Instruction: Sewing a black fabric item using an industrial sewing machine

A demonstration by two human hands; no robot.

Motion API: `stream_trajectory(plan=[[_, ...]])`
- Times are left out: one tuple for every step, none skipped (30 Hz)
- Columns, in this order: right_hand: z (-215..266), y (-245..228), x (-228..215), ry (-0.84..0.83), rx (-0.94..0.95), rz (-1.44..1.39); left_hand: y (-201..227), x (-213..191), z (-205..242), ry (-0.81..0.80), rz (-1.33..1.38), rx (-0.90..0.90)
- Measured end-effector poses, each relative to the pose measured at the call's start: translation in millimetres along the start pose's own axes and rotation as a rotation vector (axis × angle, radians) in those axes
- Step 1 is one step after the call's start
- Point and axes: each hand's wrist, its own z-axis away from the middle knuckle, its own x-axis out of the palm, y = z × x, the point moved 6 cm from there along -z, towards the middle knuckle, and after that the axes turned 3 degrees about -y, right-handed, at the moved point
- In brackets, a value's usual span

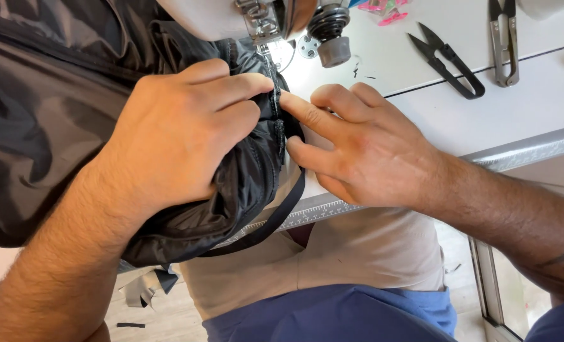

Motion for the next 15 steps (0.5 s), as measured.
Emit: stream_trajectory(plan=[[0, 0, 0, 0.005, 0.007, -0.008, 1, 0, 0, -0.006, -0.021, 0.001], [0, -1, 0, 0.007, 0.004, -0.009, 2, 1, -1, -0.006, -0.022, -0.003], [0, -1, -1, 0.015, 0.011, 0.003, 2, 2, -1, -0.014, -0.072, -0.008], [0, -2, -1, 0.023, 0.018, 0.015, 3, 4, -1, -0.022, -0.122, -0.014], [0, -3, -2, 0.022, 0.016, 0.014, 4, 5, -1, -0.023, -0.122, -0.016], [0, -5, -4, 0.042, 0.009, 0.004, 5, 6, -1, -0.016, -0.168, -0.008], [-1, -5, -7, 0.059, 0.003, -0.002, 6, 8, -2, -0.006, -0.213, 0.003], [0, -5, -7, 0.056, 0.003, 0.001, 6, 11, -2, -0.002, -0.211, 0.004], [0, -7, -9, 0.095, -0.018, -0.030, 8, 12, 0, 0.012, -0.233, 0.016], [-1, -8, -12, 0.134, -0.039, -0.061, 10, 13, 2, 0.025, -0.255, 0.029], [-2, -6, -9, 0.138, -0.047, -0.061, 10, 15, 4, 0.025, -0.261, 0.022], [-2, -1, -9, 0.172, -0.035, -0.199, 11, 17, 6, 0.029, -0.265, 0.036], [-2, 4, -9, 0.204, -0.017, -0.332, 12, 19, 6, 0.036, -0.268, 0.055], [-6, 7, -7, 0.206, -0.020, -0.327, 11, 20, 5, 0.039, -0.272, 0.056], [-8, 17, -5, 0.223, 0.135, -0.328, 11, 21, 6, 0.040, -0.267, 0.052]])
